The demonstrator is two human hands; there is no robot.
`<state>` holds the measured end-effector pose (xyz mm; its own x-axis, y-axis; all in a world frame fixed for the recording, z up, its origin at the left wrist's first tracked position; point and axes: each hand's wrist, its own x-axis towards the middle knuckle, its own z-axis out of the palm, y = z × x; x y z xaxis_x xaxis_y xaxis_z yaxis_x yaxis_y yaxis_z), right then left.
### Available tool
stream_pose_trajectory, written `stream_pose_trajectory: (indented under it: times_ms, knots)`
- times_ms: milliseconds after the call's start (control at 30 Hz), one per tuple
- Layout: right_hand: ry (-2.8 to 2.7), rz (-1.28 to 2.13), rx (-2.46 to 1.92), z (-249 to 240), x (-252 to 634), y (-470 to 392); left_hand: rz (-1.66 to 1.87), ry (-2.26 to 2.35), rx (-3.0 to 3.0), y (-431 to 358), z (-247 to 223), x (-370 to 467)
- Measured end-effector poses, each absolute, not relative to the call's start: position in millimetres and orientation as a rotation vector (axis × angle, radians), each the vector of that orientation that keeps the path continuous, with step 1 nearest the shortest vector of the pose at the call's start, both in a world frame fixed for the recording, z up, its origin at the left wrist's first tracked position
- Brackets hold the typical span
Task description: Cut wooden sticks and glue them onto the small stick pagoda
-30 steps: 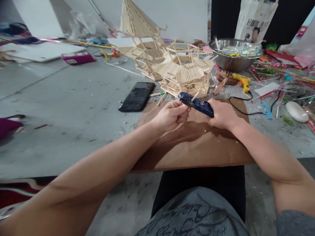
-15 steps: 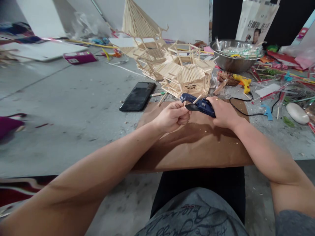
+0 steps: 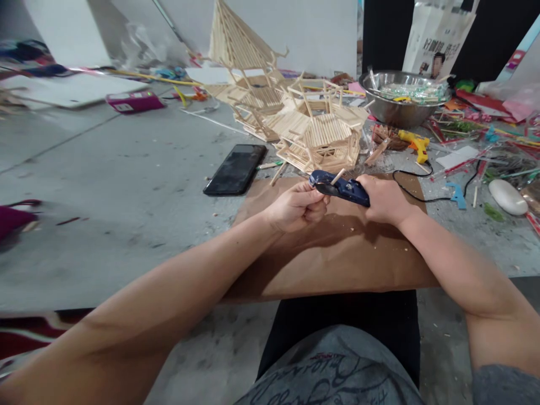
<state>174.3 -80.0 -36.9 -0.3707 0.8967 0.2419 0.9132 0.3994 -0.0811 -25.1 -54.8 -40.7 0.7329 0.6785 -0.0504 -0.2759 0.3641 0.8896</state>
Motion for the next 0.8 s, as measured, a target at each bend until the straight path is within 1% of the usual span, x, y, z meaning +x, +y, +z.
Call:
stream_pose_trajectory:
  times_ms: [133, 233, 400, 600, 700, 800]
  knots:
    - [-2.395, -0.055, -1.678, -35.1, 171.9, -79.6, 0.667, 0.478, 1.024, -54.1, -41.1, -24.0]
    - [-2.386, -0.039, -1.646, -35.3, 174.9, -75.7, 0.709, 0.492, 1.041, -52.9, -40.0, -23.1]
    - [-2.444, -0.006, -1.31, -36.8, 185.1, -67.4, 0.673, 0.477, 1.037, -53.9, -35.8, -23.0]
    - [-2.486, -0.134, -1.015, -35.2, 192.0, -64.2, 0.488, 0.378, 0.973, -61.4, -39.8, -21.4]
    - [-2.453, -0.203, -1.071, -35.5, 201.8, -59.6, 0.471, 0.367, 0.955, -59.4, -43.0, -22.5]
    - [-2.271, -0.293, -1.335, -36.3, 219.0, -51.7, 0.603, 0.453, 0.994, -54.1, -41.4, -26.1]
